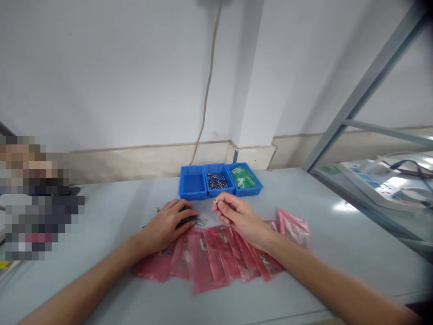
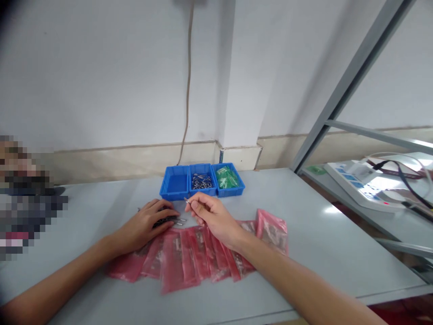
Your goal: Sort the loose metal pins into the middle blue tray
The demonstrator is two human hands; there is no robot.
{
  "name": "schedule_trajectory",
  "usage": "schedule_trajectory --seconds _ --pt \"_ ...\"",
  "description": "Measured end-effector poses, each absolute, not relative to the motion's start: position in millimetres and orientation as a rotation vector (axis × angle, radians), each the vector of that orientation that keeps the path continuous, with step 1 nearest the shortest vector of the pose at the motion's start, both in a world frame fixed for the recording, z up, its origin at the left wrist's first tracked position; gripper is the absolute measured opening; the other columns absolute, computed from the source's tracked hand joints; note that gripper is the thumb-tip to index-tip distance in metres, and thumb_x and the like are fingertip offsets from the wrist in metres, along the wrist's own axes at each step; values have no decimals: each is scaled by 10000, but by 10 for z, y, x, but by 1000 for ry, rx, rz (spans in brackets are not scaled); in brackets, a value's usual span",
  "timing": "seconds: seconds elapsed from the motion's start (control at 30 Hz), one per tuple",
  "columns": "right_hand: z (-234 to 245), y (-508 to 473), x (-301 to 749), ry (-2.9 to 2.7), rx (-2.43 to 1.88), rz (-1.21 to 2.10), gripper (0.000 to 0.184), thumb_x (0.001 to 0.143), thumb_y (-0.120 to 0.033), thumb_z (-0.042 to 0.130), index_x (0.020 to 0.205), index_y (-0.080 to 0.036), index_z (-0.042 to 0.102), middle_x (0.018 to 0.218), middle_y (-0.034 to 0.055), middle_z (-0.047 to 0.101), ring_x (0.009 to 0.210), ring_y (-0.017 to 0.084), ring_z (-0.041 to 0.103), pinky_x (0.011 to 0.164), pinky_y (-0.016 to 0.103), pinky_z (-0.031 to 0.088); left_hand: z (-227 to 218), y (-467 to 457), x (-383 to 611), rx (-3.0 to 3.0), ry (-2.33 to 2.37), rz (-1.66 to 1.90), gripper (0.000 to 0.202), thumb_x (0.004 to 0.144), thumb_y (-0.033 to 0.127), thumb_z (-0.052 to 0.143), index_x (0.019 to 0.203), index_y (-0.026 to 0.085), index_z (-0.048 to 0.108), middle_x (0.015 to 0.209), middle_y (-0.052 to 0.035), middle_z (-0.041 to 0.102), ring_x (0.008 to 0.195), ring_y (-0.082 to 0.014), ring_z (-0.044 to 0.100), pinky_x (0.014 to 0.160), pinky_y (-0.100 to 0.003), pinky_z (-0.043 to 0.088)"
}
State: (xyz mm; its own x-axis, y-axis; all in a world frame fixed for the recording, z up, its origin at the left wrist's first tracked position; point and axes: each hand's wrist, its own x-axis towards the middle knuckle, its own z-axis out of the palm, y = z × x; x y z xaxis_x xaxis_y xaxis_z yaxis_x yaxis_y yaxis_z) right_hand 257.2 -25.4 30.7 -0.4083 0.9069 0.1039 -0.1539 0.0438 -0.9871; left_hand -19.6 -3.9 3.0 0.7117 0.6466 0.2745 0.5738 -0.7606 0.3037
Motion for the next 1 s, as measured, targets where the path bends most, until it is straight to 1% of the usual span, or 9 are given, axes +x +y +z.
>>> schedule_trajectory --seconds 0.13,0.23,0.33,0.47,0.63,0.77,0.87,0.93,1.0 --pt "314 -268 2562 -1503 -877 1409 271 1025 -503 726 1023 -237 678 880 -18 559 674 130 417 622 293 312 32 -48 -197 2727 989 549 271 1141 315 546 1371 292 688 1319 -86 629 1184 -271 592 1054 -463 521" --pt "316 -265 2548 -1504 -925 1356 266 998 -467 765 968 -237 635 797 -46 483 687 135 420 639 287 334 48 -55 -189 2730 985 563 272 1141 322 545 1366 287 694 1302 -86 637 1168 -268 599 1039 -455 530" --pt "323 -247 2542 -1465 -993 1328 265 1008 -449 743 929 -222 631 767 -48 502 668 128 426 630 281 337 61 -58 -186 2724 983 563 271 1142 322 542 1360 279 697 1307 -87 637 1183 -270 597 1044 -458 527" --pt "311 -183 2570 -1263 -1020 1433 325 1019 -492 692 883 -208 613 779 -37 531 619 108 412 570 262 295 56 -54 -191 2721 983 553 271 1148 326 531 1361 282 692 1323 -86 630 1203 -272 593 1061 -467 517" --pt "249 -41 2620 -1115 -1065 1397 402 933 -564 777 858 -205 613 750 -43 516 589 99 386 521 246 245 53 -47 -191 2719 972 557 261 1144 319 541 1357 284 688 1322 -83 631 1209 -273 594 1063 -472 515" --pt "237 11 2642 -1193 -1078 1330 402 971 -607 714 1117 -234 686 846 -18 611 618 116 446 529 243 285 55 -49 -190 2718 976 543 254 1141 306 549 1355 281 684 1322 -79 628 1208 -270 592 1062 -466 509" --pt "249 -38 2641 -1441 -1078 1248 352 1060 -548 616 1287 -286 672 942 -2 661 704 149 533 612 271 395 50 -52 -190 2722 969 555 252 1139 306 553 1353 280 684 1314 -80 630 1198 -270 594 1055 -458 512" --pt "255 -105 2626 -1722 -1049 1082 268 1092 -479 594 1226 -284 719 981 15 678 852 191 607 766 323 480 47 -52 -190 2724 976 559 253 1140 307 551 1354 281 684 1309 -81 632 1189 -270 594 1052 -457 514" --pt "256 -179 2607 -2067 -967 906 232 1112 -407 579 1168 -283 766 1111 48 699 1067 239 636 955 390 494 43 -51 -190 2727 981 551 254 1142 305 547 1355 283 684 1305 -80 634 1186 -269 591 1053 -461 512"
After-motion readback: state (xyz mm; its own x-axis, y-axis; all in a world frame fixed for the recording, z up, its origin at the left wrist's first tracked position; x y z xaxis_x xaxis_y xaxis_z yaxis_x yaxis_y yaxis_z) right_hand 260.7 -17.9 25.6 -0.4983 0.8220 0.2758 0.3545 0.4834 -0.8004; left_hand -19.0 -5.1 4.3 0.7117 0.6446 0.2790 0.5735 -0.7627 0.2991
